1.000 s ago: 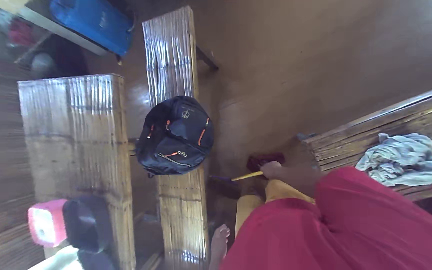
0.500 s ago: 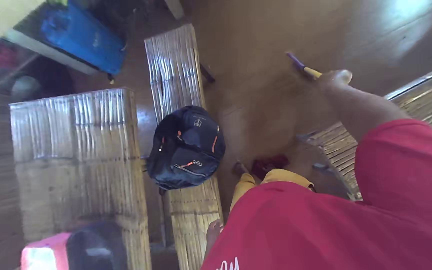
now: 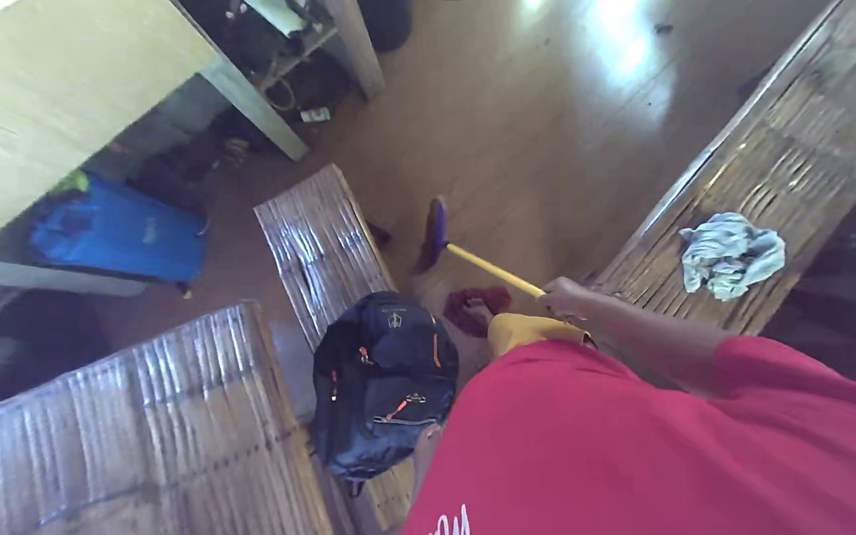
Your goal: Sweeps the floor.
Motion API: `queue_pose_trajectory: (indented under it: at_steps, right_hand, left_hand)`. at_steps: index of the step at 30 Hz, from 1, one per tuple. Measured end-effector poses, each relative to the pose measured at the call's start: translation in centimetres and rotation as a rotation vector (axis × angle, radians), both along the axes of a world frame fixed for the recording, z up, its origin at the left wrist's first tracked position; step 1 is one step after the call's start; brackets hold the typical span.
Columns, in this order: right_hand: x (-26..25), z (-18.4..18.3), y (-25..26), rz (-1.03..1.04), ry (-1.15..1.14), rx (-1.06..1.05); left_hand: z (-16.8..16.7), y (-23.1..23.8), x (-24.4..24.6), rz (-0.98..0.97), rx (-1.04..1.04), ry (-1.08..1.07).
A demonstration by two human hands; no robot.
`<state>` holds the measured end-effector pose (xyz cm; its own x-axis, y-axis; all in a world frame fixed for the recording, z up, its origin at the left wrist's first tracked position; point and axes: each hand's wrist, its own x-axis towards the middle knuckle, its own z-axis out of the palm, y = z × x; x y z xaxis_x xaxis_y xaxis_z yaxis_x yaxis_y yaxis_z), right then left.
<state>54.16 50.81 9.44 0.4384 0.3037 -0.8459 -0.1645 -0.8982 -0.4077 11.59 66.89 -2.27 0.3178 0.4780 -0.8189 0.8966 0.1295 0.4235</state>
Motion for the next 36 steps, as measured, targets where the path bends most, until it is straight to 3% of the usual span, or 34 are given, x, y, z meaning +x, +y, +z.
queue_pose_trajectory:
  at_steps: [3,5,7,10,13,15,18,21,24,29,33,36]
  right_hand:
    - [0.5,-2.3,5.1,0.244,0.018,0.019]
    - [0.8,-3.0,9.8,0.351,0.078,0.038]
    - [1.7,-6.1,14.9,0.382,0.107,0.052]
    - [5.4,-11.4,22.3,0.472,0.149,0.008]
    - [12.5,-15.2,27.5,0.562,0.095,-0.084]
    - [17.8,-15.7,29.1,0.531,0.081,-0.135]
    - [26.9,-12.8,29.2,0.618,0.173,-0.174]
    - [36.1,-13.6,25.5,0.521,-0.163,-0.175]
    - [43.6,-8.8,24.4,0.427,-0.206,-0.338]
    - [44.7,2.3,27.5,0.318,-0.383,-0.488]
    - [43.4,4.8,28.2,0.28,-0.409,-0.352]
    - [41.1,5.3,31.5,0.286,-0.307,-0.188]
  left_hand:
    - [-2.4,2.8,1.4,-0.008,0.052,-0.089]
    - [-6.0,3.3,0.3,-0.04,0.345,-0.305]
    - [-0.7,5.9,4.5,0.046,0.12,-0.084]
    - [6.3,8.0,11.2,0.226,0.094,-0.037]
    - [5.7,9.3,15.3,0.232,0.169,-0.083]
    - [6.1,11.5,19.6,0.207,0.09,-0.048]
    - [7.6,15.7,25.7,0.206,0.026,-0.054]
    - [8.7,20.0,31.3,0.234,0.02,-0.081]
    - [7.8,23.9,34.3,0.181,0.061,-0.12]
    - [7.2,29.5,38.9,0.137,0.093,-0.16]
    - [7.7,33.7,43.8,0.066,0.058,-0.173]
    - [6.4,37.5,46.6,-0.087,0.068,-0.222]
